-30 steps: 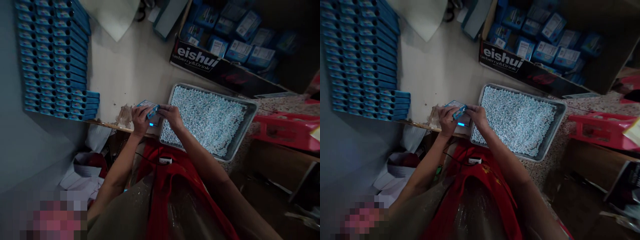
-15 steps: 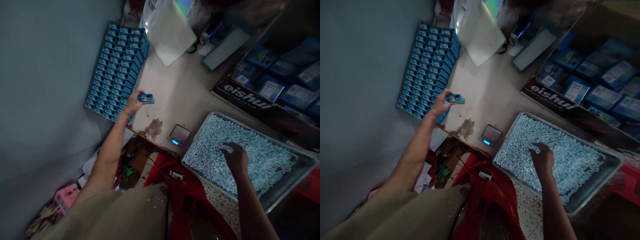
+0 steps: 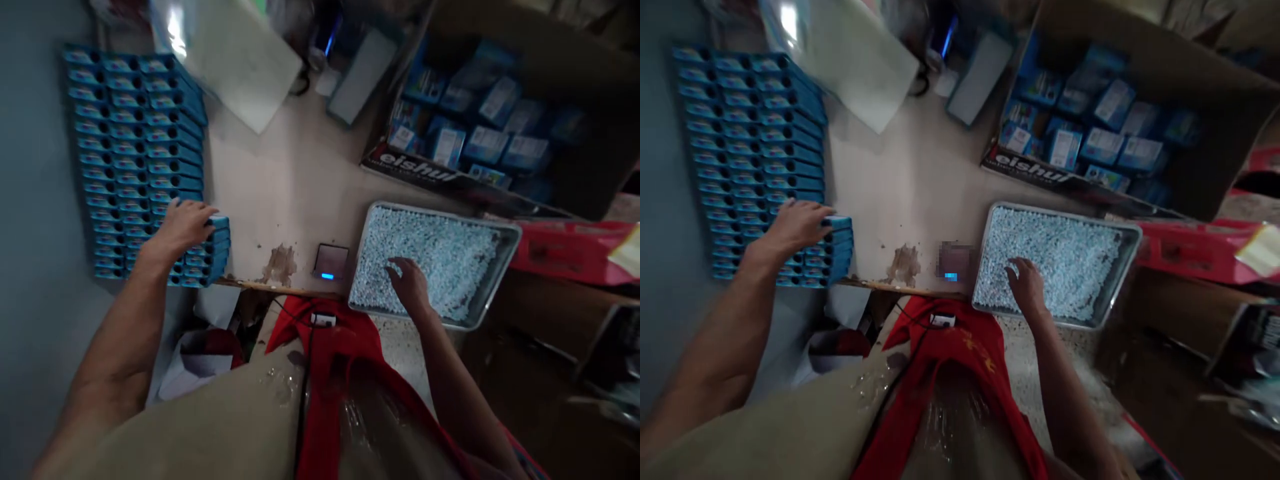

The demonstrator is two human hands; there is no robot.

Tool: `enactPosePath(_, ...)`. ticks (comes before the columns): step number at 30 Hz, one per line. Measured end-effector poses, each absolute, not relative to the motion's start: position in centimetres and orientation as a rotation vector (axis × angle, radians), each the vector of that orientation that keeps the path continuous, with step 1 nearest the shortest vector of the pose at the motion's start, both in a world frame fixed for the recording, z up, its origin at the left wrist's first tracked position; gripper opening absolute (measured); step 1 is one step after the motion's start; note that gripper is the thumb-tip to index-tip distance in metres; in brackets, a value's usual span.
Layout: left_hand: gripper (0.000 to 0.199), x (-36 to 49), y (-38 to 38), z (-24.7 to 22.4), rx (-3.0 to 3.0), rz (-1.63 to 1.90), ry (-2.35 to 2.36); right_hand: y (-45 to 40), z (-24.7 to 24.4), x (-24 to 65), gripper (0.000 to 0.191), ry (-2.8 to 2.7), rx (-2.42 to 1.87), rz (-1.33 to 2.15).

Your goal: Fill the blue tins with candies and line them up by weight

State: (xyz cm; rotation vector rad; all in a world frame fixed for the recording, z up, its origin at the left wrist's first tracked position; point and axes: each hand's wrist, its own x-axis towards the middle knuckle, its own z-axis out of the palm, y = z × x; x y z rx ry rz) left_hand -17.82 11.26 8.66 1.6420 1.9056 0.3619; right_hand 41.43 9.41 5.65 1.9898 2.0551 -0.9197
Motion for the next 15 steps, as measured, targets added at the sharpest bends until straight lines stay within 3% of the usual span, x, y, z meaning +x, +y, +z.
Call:
enactPosePath(6, 0.036, -9.1, 11.4, 4.6, 1.697, -0.258, 1.514, 4.7, 5.0, 33.9, 0.045, 1.956, 1.458, -1.129)
enactPosePath(8, 0.036, -6.0, 10.8, 3.4, 1.715, -0.406, 1.358, 2.8, 4.7, 30.7, 0.054, 1.920, 1.261, -1.174)
enactPosePath(11, 0.037, -3.4, 9.8, 2.4, 1.720, -0.464, 1.287, 1.0, 4.0, 27.6, 0.072, 1.845, 1.097, -1.156)
enactPosePath(15, 0.038, -4.0, 9.1, 2.3, 1.696, -0.504, 1.321, 0.8, 3.3, 26.7, 0.077, 1.800, 1.016, -1.109)
